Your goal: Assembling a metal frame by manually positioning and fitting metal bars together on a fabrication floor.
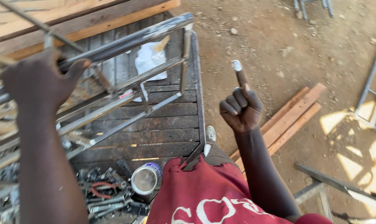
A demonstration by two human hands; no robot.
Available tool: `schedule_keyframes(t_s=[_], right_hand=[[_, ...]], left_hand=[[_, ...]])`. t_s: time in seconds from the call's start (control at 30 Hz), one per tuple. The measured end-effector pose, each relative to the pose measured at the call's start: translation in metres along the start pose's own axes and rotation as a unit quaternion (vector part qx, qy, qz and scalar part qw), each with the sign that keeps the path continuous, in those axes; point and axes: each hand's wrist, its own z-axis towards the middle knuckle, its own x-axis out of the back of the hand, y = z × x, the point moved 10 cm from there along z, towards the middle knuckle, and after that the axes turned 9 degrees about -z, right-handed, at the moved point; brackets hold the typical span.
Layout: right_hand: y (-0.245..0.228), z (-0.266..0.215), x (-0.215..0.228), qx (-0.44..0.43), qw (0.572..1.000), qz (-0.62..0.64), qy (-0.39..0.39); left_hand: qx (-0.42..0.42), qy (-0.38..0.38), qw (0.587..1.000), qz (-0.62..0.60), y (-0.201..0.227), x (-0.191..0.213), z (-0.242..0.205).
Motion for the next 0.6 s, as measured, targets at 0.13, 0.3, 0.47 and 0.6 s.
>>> schedule_keyframes(t_s=[0.13,0.3,0.47,0.6], right_hand=[[0.014,0.000,0.020,-0.030,0.995,-0.086,0.040],[0.023,0.003,0.048,-0.063,0.981,-0.168,0.067],[0.016,0.010,0.069,-0.072,0.962,-0.240,0.108],[0.001,0.010,0.085,-0.067,0.942,-0.294,0.146]], left_hand=[[0.002,0.044,0.998,-0.032,0.007,0.021,0.002],[-0.030,0.060,0.993,-0.094,0.015,0.028,0.008],[-0.046,0.049,0.987,-0.148,0.017,0.034,0.006],[-0.035,-0.040,0.978,-0.201,0.015,0.036,0.006]])
